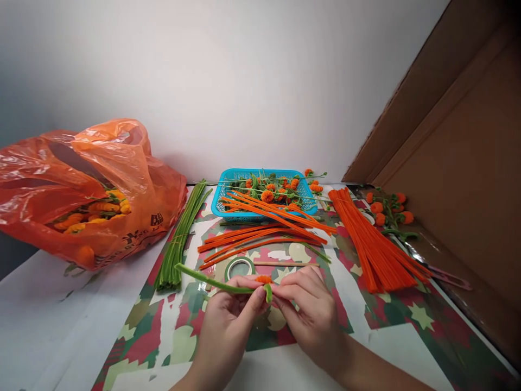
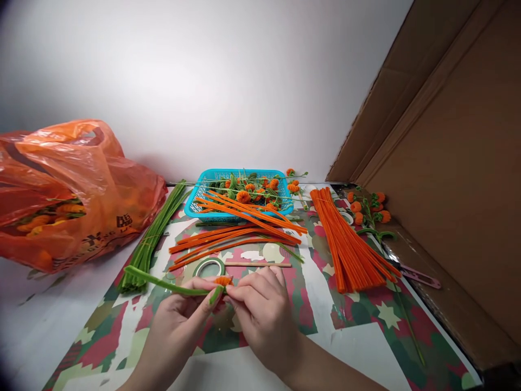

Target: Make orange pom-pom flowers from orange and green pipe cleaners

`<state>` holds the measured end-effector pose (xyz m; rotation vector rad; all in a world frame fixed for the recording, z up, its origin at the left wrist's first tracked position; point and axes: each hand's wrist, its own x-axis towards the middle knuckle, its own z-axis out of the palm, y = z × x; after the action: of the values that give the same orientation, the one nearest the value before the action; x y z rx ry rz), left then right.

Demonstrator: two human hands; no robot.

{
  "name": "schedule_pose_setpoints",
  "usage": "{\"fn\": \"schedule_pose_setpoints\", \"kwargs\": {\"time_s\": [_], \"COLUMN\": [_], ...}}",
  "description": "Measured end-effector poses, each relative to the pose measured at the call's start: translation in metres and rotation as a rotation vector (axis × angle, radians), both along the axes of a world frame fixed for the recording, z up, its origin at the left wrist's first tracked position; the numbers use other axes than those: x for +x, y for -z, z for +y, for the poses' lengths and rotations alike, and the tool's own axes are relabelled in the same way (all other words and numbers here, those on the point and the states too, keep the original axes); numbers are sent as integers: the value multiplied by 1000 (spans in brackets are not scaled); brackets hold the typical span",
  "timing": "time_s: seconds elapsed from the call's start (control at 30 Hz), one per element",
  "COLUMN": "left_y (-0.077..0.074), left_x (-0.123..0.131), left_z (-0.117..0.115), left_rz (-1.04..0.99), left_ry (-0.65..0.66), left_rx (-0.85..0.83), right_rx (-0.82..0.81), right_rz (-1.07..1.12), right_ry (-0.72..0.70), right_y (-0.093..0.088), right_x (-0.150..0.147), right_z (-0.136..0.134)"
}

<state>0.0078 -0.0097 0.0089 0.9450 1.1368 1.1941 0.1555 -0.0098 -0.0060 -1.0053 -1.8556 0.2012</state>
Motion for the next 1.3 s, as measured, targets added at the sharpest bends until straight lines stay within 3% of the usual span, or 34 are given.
{"fn": "schedule_pose_setpoints", "kwargs": {"time_s": [0.33,0.5,0.67,0.77,0.87,0.97,1.07,1.2,1.3], "left_y": [0,2,6,7,7,11,18,25,26], "left_x": [1,-2,-8,-8,-5,-1,-3,-8,-11], "left_z": [-1,2,8,10,6,-1,-8,-12,-12], "left_rz": [-7,-27,17,15,35,193,465,651,630], "left_ry": [-23,-1,75,83,24,-69,-151,-158,-82], "left_rx": [-6,-68,-157,-198,-119,141,568,930,1024], "right_rx": [41,167,269,245,177,-26,-474,-1219,-1582], "right_rz": [-58,-227,-391,-444,-361,-83,405,962,1117], "right_ry": [17,-56,-32,-31,23,69,20,-232,-414], "right_y": [5,-4,-10,-6,-1,3,2,-8,-12], "right_x": [-1,13,17,13,5,-7,-18,-16,-6], "right_z": [0,8,15,14,10,2,-6,-9,-5]}}
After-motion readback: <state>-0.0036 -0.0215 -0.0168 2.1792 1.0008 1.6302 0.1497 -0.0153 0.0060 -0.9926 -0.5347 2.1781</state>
